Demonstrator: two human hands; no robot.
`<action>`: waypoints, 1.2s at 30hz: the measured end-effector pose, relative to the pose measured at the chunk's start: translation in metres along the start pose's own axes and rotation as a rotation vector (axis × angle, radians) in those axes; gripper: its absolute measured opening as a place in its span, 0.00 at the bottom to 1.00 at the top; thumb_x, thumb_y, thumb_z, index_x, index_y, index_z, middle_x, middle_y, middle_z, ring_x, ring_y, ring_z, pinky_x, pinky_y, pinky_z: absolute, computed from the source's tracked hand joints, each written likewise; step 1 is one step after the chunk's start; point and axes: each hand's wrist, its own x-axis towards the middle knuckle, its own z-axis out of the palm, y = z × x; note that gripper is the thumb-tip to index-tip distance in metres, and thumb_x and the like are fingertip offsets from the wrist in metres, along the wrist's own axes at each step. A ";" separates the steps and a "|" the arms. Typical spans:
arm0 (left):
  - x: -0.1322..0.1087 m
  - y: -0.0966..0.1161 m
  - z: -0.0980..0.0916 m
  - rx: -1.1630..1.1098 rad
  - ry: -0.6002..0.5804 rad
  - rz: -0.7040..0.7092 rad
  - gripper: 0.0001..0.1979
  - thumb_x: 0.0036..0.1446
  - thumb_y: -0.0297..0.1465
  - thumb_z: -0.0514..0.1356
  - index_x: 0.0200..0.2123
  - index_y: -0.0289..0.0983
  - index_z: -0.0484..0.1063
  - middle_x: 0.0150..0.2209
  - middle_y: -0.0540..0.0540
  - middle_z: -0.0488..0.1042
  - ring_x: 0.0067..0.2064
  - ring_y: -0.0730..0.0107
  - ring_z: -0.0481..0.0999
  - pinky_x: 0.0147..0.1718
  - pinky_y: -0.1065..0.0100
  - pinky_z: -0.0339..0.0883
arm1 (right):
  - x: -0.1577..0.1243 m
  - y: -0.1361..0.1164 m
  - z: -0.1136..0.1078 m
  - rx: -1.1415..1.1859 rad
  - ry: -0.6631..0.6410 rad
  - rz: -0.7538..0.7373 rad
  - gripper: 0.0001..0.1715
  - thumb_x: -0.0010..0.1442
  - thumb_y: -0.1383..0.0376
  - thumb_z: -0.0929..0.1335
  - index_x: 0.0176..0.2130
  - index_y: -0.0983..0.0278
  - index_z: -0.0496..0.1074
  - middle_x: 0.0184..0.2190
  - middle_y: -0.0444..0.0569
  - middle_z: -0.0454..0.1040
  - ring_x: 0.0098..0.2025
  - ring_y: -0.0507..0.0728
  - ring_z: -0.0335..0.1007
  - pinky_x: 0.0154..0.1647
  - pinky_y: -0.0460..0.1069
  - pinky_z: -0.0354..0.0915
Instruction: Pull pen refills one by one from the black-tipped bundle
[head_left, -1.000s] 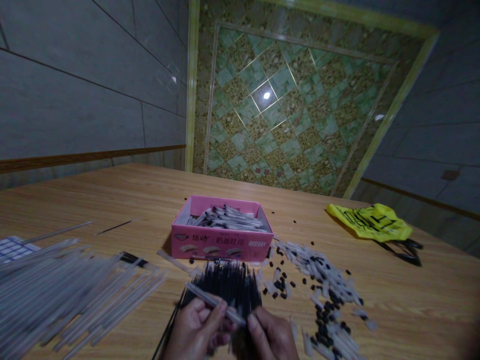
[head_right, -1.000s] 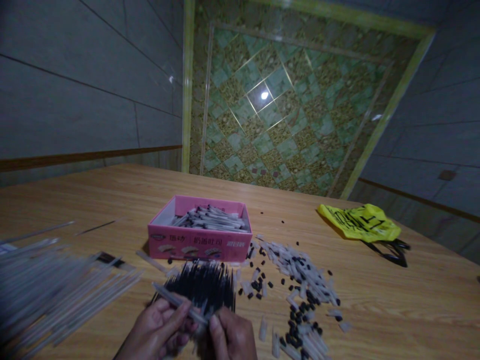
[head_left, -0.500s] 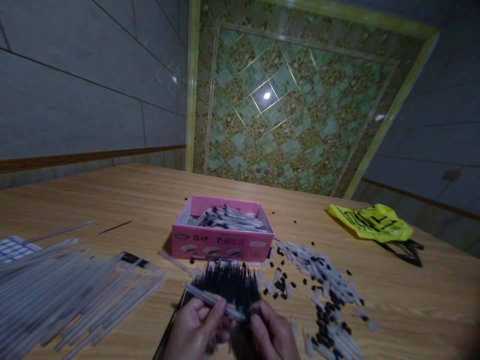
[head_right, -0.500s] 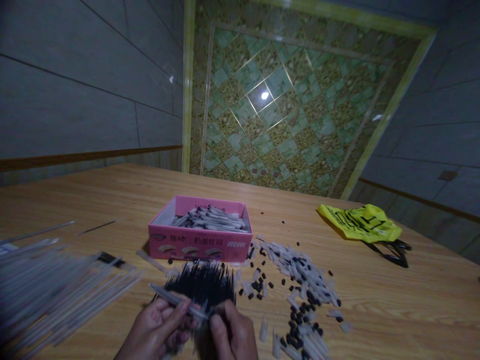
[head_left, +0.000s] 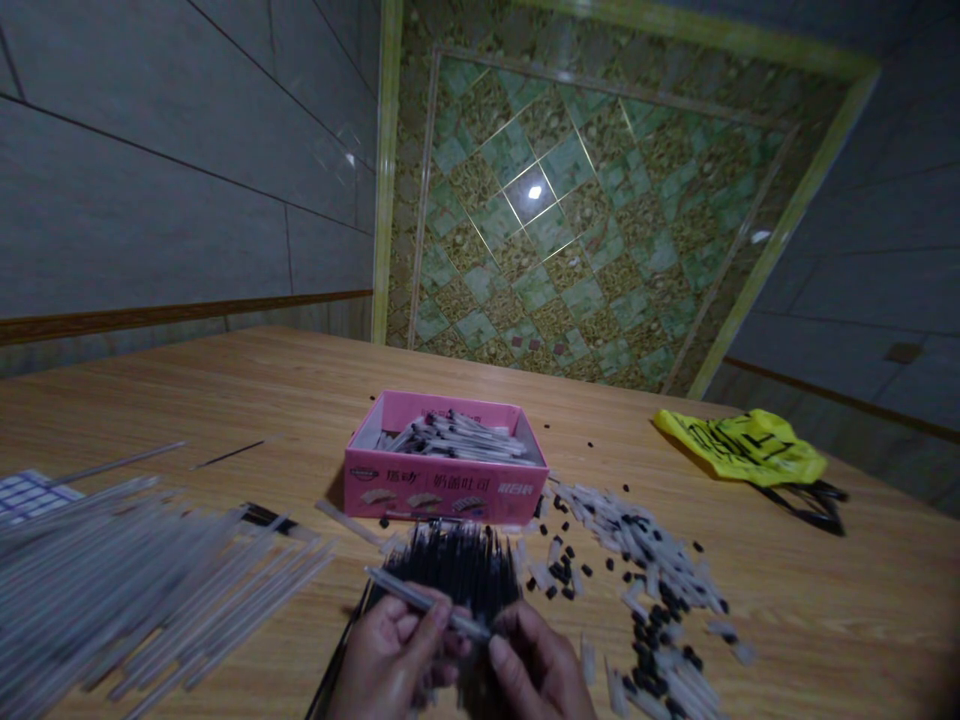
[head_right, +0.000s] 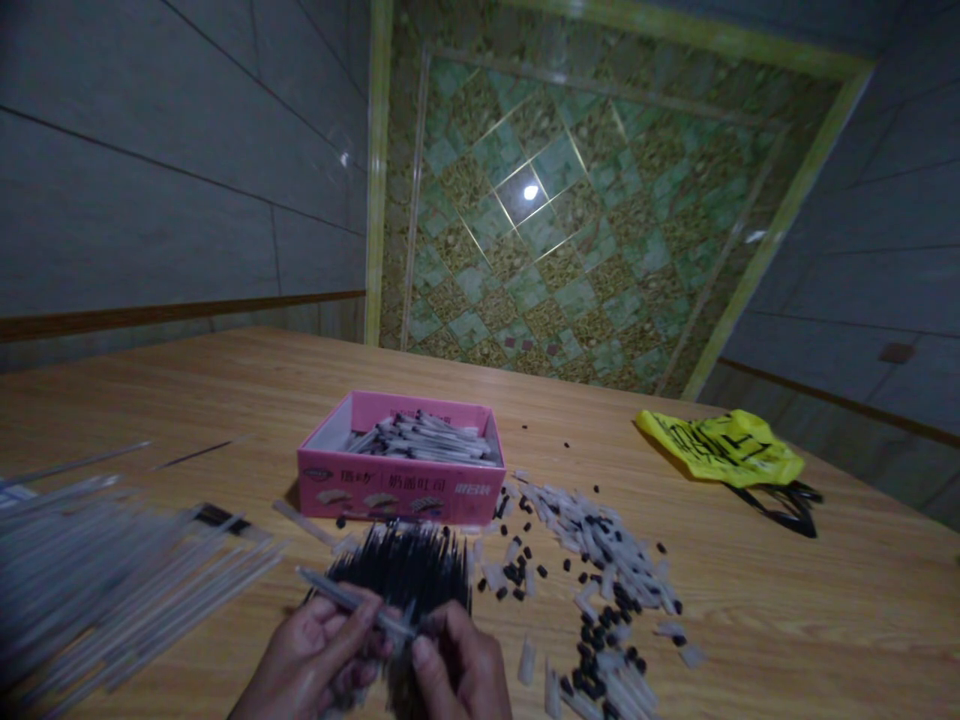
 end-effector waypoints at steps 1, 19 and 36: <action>0.000 0.000 0.000 -0.003 -0.008 -0.002 0.17 0.36 0.39 0.69 0.26 0.34 0.69 0.20 0.45 0.77 0.23 0.69 0.74 0.18 0.74 0.63 | 0.000 0.000 0.001 0.035 -0.008 0.018 0.22 0.53 0.49 0.66 0.24 0.64 0.63 0.13 0.38 0.60 0.14 0.46 0.52 0.14 0.41 0.48; -0.002 0.005 0.001 -0.113 -0.048 -0.068 0.15 0.44 0.40 0.64 0.31 0.34 0.73 0.15 0.54 0.65 0.16 0.79 0.63 0.15 0.77 0.52 | 0.018 -0.032 -0.027 0.451 0.053 0.417 0.36 0.56 0.44 0.60 0.43 0.74 0.68 0.21 0.56 0.76 0.13 0.50 0.67 0.13 0.43 0.62; -0.006 0.006 0.002 -0.086 -0.073 -0.133 0.15 0.44 0.42 0.63 0.29 0.34 0.72 0.14 0.56 0.60 0.15 0.83 0.51 0.14 0.77 0.40 | 0.030 -0.035 -0.054 -1.230 -0.026 -0.170 0.28 0.49 0.79 0.60 0.45 0.57 0.69 0.38 0.45 0.74 0.42 0.60 0.60 0.38 0.49 0.60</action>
